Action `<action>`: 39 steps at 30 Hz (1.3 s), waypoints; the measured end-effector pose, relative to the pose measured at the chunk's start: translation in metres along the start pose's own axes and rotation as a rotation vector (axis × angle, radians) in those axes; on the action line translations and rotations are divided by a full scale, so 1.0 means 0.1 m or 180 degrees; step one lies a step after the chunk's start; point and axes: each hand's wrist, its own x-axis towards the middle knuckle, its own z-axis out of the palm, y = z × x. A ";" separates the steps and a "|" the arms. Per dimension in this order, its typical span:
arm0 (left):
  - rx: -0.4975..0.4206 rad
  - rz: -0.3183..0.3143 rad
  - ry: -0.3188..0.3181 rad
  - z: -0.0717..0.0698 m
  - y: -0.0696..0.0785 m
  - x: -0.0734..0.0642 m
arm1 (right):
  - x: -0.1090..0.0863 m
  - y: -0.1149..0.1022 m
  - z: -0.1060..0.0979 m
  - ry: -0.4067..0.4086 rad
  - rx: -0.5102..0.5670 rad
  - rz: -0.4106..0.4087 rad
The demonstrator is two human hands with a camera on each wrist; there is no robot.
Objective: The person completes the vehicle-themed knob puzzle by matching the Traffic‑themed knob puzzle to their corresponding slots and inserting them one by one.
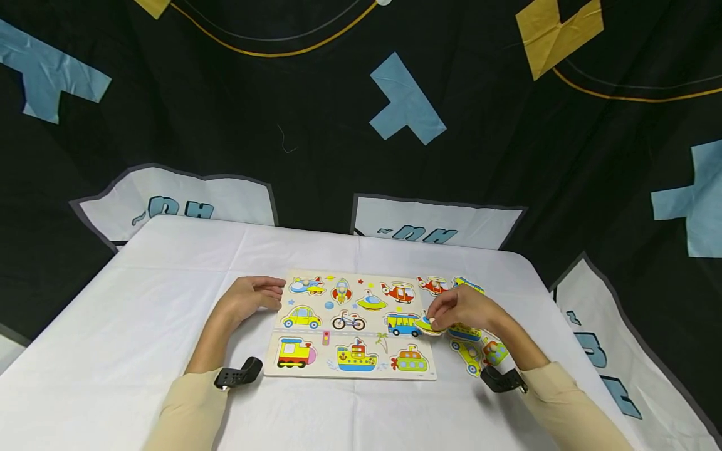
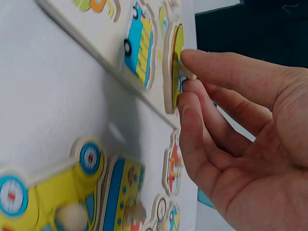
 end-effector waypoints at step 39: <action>-0.0122 0.0023 0.0043 0.00 -0.01 0.01 | 0.88 -0.52 0.58 0.0561 0.0083 -0.0049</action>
